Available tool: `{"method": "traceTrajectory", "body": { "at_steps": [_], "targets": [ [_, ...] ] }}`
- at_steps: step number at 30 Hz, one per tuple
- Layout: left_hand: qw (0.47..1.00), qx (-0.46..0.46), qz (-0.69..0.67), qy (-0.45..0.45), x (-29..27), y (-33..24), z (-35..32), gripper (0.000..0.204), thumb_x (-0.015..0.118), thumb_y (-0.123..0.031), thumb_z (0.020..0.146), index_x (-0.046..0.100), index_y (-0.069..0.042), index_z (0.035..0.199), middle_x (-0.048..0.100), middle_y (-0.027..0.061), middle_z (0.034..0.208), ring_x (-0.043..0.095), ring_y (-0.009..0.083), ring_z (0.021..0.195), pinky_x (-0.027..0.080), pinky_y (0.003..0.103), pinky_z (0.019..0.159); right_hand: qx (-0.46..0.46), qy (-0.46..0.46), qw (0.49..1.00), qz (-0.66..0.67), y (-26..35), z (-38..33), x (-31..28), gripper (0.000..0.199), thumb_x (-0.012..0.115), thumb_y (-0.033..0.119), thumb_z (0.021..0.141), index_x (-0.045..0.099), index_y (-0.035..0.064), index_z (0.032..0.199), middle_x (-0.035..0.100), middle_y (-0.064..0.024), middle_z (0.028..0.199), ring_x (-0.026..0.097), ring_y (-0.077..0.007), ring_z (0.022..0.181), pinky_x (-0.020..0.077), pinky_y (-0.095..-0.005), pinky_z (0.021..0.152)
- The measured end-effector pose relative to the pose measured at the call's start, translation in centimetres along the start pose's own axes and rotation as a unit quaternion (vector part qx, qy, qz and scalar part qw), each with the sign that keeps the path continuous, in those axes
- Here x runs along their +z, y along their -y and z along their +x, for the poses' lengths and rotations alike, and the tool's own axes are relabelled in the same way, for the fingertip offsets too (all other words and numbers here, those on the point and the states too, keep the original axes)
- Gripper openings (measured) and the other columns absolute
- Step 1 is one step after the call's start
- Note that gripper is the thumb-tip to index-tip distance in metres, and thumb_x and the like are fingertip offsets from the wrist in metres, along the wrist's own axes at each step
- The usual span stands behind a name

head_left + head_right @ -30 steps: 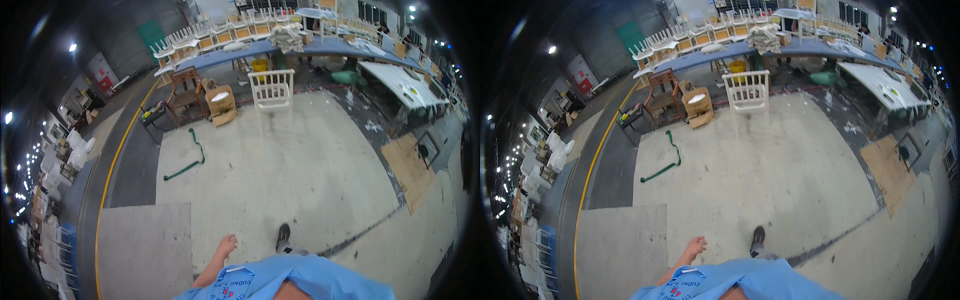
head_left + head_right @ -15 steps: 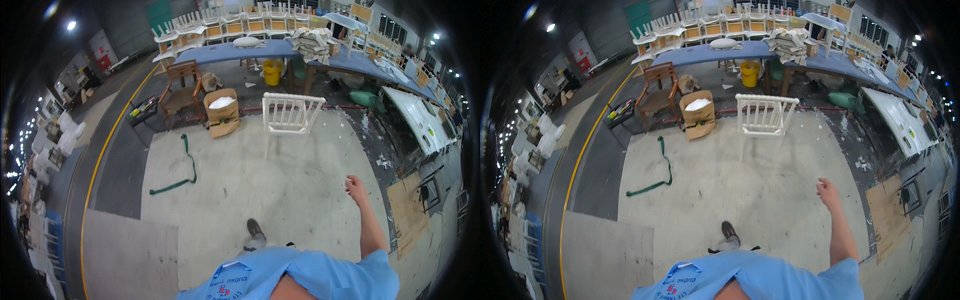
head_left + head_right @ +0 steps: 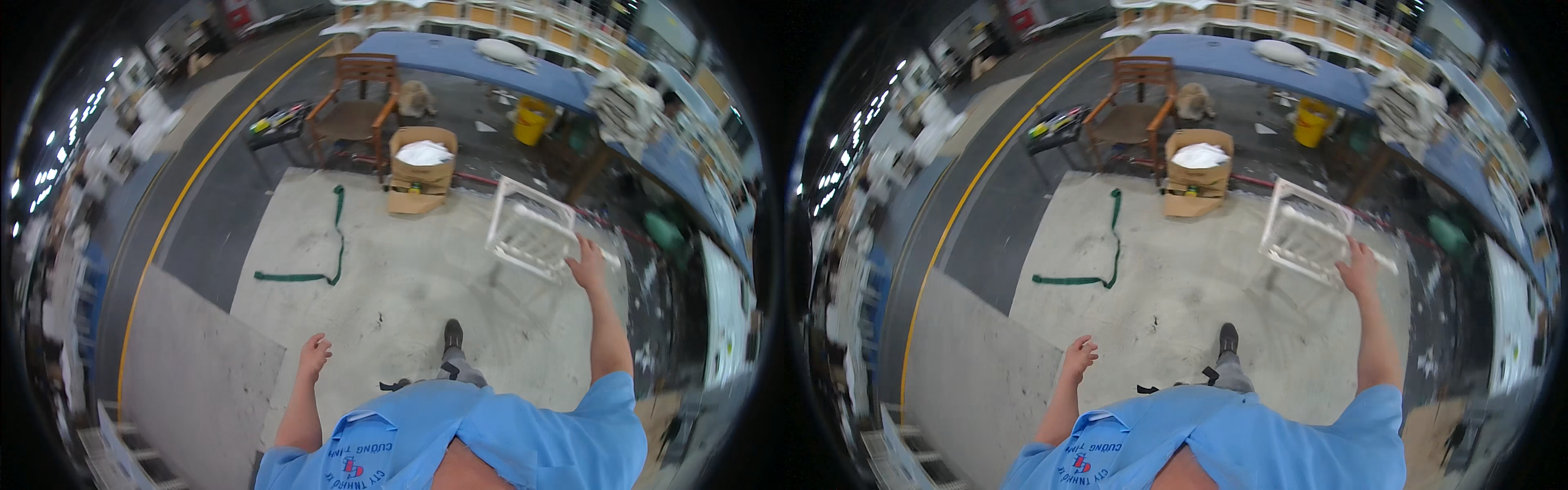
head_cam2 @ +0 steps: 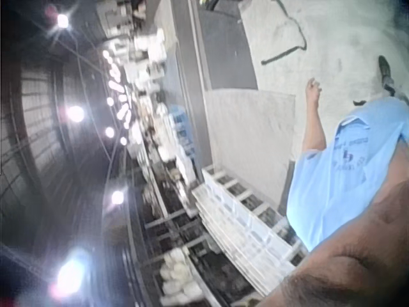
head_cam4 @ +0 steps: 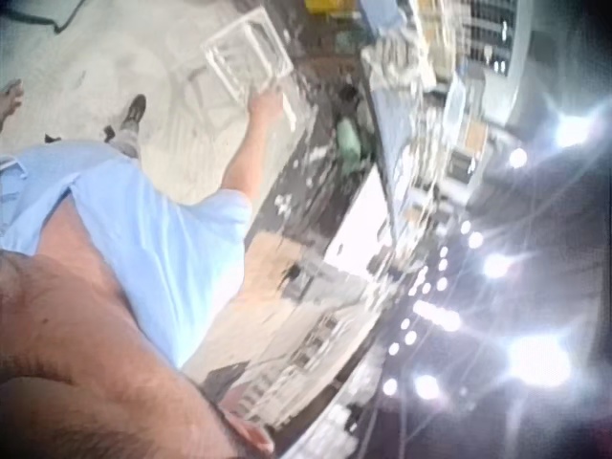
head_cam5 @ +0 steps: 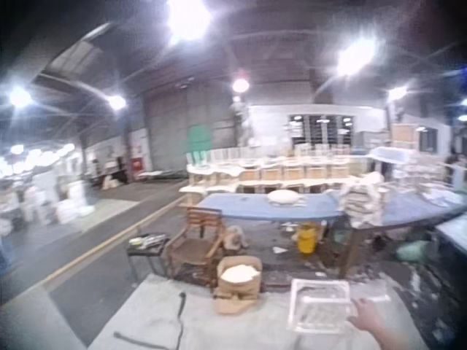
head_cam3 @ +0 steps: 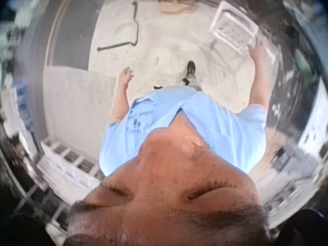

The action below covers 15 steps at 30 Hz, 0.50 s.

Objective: The person places a white sheet on a white wooden chair and secures it with a staple gun. Then the person attaches green straps to the chair frame using the staple gun.

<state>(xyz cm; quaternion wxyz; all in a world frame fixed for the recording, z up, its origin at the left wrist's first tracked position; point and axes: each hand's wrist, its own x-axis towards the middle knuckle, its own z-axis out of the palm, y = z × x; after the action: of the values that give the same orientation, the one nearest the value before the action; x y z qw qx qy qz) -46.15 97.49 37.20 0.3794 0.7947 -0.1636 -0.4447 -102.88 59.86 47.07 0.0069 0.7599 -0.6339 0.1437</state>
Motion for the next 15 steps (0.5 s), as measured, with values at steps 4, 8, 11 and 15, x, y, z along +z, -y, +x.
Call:
{"method": "traceTrajectory", "body": {
  "at_steps": [4,8,11,15],
  "targets": [
    [0.987,-0.135,-0.061,-0.065,3.3,-1.1,-1.6,0.052,0.060,-0.029,0.097,0.053,-0.008,0.145,0.070,0.0127,0.116,0.070,0.0251,0.089,0.052,0.033,0.067,-0.037,0.199,0.977,-0.071,-3.5,8.4,2.1,0.070,0.084,0.027,0.077,0.056,0.0142,0.140,0.065,-0.0220,0.124,0.060,-0.0422,0.117,0.0484,-0.0505,0.099],
    [0.962,-0.251,-0.075,-0.079,6.7,1.6,-7.9,0.050,0.058,-0.026,0.093,0.059,-0.004,0.138,0.072,0.0142,0.106,0.071,0.0253,0.078,0.051,0.034,0.059,-0.127,0.228,0.965,-0.020,-6.4,11.7,4.5,0.052,0.084,0.026,0.077,0.066,0.0067,0.121,0.071,-0.0231,0.099,0.066,-0.0443,0.098,0.0514,-0.0529,0.085],
    [0.969,-0.240,0.054,0.016,8.3,5.0,-13.9,0.043,0.060,-0.030,0.096,0.062,-0.003,0.129,0.072,0.0154,0.108,0.072,0.0297,0.082,0.053,0.042,0.060,-0.141,0.243,0.959,-0.023,-6.1,12.5,5.6,0.045,0.083,0.021,0.075,0.067,0.0034,0.113,0.071,-0.0235,0.097,0.068,-0.0440,0.094,0.0523,-0.0517,0.081],
    [0.886,-0.461,0.055,0.013,10.6,7.3,-16.3,0.039,0.064,-0.033,0.096,0.064,-0.002,0.118,0.072,0.0152,0.111,0.073,0.0314,0.091,0.054,0.050,0.062,-0.147,0.234,0.959,0.062,-2.6,15.8,5.3,0.039,0.082,0.018,0.074,0.069,0.0028,0.108,0.071,-0.0231,0.094,0.068,-0.0436,0.091,0.0529,-0.0484,0.079]
  ]
}}
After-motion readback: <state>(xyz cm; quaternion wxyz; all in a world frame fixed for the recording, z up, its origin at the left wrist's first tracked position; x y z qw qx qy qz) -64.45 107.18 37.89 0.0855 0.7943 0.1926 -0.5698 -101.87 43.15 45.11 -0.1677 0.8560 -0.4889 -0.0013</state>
